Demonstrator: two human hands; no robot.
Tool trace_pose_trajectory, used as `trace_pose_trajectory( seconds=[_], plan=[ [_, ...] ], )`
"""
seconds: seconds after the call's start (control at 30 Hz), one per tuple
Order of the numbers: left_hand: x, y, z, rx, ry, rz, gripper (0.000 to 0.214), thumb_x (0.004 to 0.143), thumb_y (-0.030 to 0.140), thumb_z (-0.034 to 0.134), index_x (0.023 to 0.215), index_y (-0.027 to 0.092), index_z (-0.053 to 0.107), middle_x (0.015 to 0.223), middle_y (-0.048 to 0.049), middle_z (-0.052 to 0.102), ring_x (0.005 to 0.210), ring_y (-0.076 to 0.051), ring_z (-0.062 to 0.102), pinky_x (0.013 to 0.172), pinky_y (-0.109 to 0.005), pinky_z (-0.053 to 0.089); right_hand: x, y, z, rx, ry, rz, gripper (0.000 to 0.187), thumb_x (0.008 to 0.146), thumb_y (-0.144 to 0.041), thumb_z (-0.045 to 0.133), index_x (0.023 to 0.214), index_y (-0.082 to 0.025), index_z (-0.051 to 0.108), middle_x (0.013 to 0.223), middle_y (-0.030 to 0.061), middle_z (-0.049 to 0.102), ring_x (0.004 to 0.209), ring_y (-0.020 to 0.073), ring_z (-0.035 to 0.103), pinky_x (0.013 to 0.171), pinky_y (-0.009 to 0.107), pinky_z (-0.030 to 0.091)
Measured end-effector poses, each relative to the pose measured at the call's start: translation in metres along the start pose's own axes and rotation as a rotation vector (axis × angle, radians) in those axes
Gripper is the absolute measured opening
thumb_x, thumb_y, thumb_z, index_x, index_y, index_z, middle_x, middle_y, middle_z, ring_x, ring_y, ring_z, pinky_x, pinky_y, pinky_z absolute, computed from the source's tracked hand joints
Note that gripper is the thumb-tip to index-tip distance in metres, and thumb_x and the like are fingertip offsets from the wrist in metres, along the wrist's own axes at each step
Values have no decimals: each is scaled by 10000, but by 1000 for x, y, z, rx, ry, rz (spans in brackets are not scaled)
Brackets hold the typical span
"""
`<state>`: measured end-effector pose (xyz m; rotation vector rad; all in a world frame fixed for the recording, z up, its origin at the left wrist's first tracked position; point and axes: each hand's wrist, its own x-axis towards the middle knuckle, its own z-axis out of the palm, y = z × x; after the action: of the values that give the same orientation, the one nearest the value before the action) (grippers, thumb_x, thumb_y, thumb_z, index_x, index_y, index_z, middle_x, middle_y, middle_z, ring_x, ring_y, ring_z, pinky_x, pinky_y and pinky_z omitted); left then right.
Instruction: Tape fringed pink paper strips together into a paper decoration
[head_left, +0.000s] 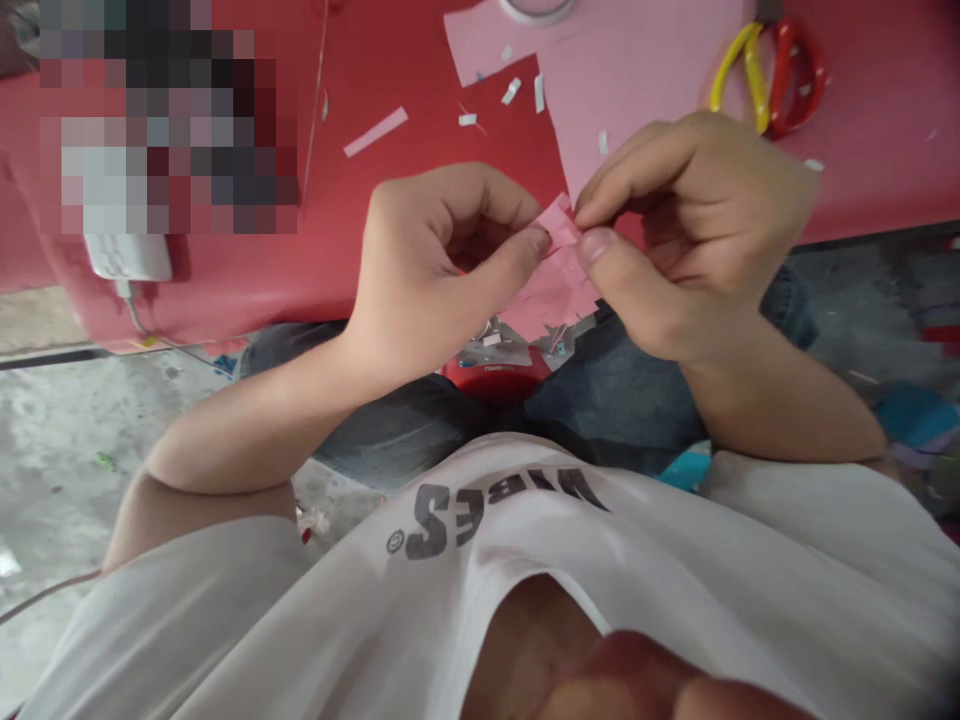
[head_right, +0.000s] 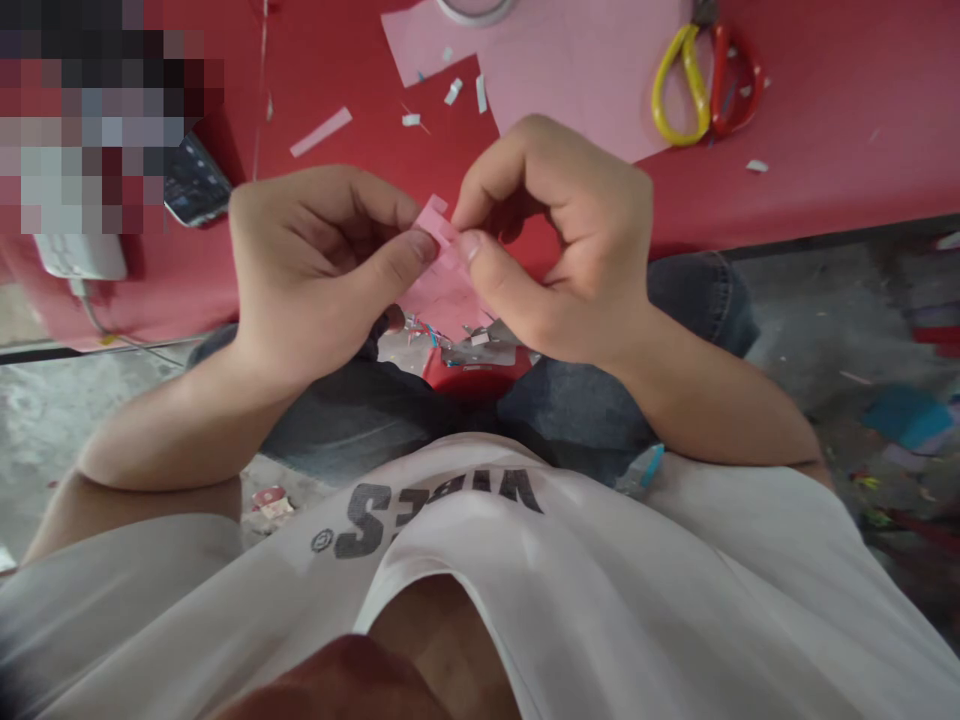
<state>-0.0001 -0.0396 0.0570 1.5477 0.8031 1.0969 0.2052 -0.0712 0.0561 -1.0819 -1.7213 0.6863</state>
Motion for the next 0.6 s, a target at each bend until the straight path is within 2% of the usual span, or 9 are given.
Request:
trace_pose_trajectory(
  seconds=[0.13, 0.3, 0.5, 0.6],
  plan=[
    [1, -1, 0, 14, 1, -8, 214, 797, 379, 923, 763, 239, 764, 614, -13, 650, 491, -121, 552, 423, -305, 417, 0, 1, -1, 116, -16, 6, 72, 899, -260, 675, 950, -221, 709, 901, -29, 669, 820, 94, 632, 745, 254, 584],
    [3, -7, 0, -9, -30, -3, 260, 778, 437, 933, 750, 250, 755, 626, -16, 652, 519, -134, 580, 415, -298, 416, 1, 1, 0, 251, -38, 106, 113, 908, -331, 719, 942, -224, 722, 896, -20, 662, 767, 85, 586, 706, 246, 570],
    [1, -8, -5, -4, -70, 27, 201, 813, 356, 930, 840, 218, 786, 678, -7, 688, 581, -105, 604, 467, -258, 456, 1, 2, 1, 244, -34, 100, 128, 922, -345, 730, 936, -218, 722, 890, -18, 657, 783, 83, 586, 676, 238, 518],
    [2, -11, -5, -15, -72, 66, 229, 757, 313, 970, 824, 205, 780, 677, 4, 690, 567, -95, 607, 448, -239, 443, 1, 3, 1, 222, -32, 89, 120, 933, -324, 730, 932, -205, 713, 883, -29, 659, 795, 60, 593, 677, 207, 497]
  ],
)
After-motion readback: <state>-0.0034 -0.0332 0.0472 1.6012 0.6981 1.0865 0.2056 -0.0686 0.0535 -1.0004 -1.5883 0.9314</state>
